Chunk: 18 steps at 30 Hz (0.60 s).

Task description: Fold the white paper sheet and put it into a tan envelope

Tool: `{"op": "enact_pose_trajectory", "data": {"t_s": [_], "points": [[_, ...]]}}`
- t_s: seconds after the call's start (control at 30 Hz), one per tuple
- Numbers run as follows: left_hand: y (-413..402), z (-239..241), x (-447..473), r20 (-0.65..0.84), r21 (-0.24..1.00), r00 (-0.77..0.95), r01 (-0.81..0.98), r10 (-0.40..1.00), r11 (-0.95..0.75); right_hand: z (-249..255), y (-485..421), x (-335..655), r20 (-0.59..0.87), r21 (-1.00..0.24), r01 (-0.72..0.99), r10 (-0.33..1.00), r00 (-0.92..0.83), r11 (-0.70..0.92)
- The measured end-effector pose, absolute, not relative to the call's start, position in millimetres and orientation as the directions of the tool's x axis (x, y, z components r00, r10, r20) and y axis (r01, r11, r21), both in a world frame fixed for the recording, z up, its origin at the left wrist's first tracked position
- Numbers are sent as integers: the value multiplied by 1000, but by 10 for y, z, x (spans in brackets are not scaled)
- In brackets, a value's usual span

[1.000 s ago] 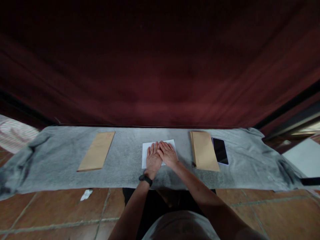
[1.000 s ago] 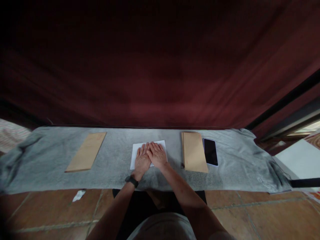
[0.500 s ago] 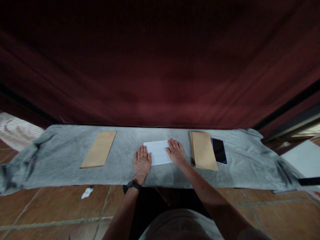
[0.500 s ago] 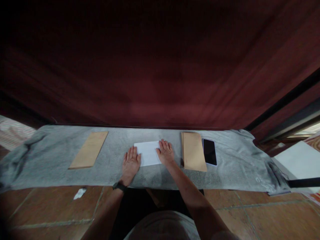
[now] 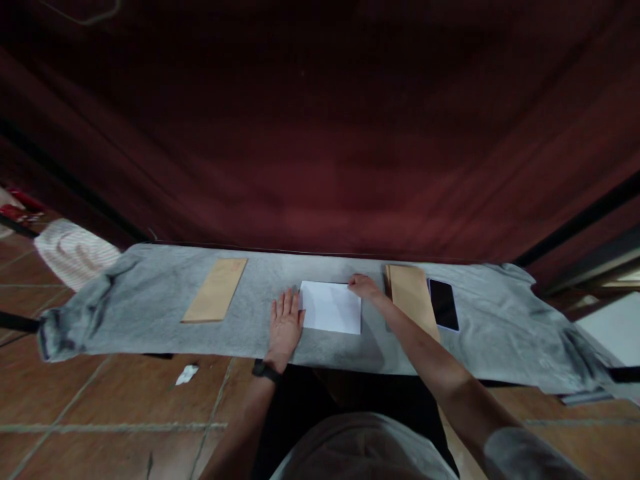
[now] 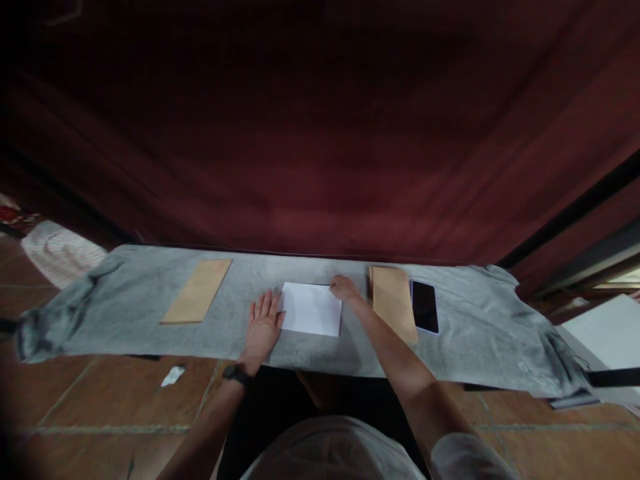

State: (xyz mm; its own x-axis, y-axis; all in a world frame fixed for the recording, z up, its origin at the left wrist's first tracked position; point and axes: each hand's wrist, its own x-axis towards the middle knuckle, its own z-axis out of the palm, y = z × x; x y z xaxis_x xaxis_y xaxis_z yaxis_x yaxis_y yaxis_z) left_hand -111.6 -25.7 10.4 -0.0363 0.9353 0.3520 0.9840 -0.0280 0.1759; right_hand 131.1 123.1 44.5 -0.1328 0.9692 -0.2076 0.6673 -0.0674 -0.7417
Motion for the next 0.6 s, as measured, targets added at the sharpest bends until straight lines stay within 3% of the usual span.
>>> {"op": "enact_pose_trajectory", "data": {"t_s": [0.1, 0.27, 0.4, 0.5, 0.6], "points": [[-354, 217, -985, 358, 238, 57, 960, 932, -150, 357, 963, 1465, -249, -854, 484, 967, -62, -189], [-658, 286, -675, 209, 275, 448, 826, 869, -492, 93, 217, 1616, -287, -946, 148, 957, 30, -288], [-833, 164, -607, 165, 218, 506, 818, 846, -532, -97, -230, 1626, -318, -947, 15, 946, 69, -320], [-873, 76, -635, 158, 173, 470, 853, 868, -493, -131, -368, 1660, -301, -946, 110, 952, 54, -305], [-880, 78, -676, 124, 157, 491, 848, 862, -506, -46, -392, 1724, -76, -871, 485, 997, 30, -81]]}}
